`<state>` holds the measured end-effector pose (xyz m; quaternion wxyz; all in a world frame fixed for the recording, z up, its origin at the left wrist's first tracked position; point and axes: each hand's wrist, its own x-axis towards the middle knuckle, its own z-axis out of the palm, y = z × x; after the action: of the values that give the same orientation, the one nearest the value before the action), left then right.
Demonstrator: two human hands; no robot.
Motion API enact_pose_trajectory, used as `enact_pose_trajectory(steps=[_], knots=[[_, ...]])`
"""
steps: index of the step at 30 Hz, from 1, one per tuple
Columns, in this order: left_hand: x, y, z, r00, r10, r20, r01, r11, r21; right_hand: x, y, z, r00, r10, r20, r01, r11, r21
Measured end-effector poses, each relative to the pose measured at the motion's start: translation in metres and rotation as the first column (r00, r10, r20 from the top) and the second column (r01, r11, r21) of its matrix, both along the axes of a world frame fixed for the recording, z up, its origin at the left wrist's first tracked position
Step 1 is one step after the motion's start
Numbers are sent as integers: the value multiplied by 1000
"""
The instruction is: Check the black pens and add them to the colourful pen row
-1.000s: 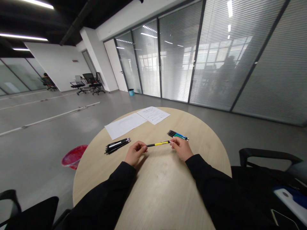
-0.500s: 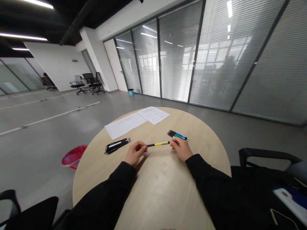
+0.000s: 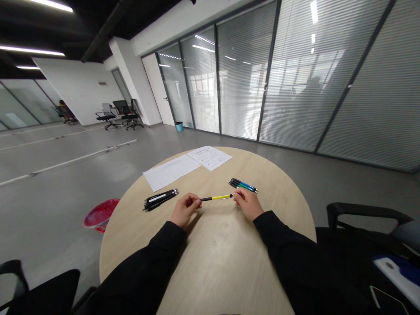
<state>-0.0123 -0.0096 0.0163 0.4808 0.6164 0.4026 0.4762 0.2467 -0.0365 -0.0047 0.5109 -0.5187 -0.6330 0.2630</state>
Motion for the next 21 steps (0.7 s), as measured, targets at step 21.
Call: enact_pose_trajectory(steps=[21], knots=[[-2,2,-3,1000,-13,-15,13,1000,3,-1,-3,6,994,-13,111,11,1000,22]])
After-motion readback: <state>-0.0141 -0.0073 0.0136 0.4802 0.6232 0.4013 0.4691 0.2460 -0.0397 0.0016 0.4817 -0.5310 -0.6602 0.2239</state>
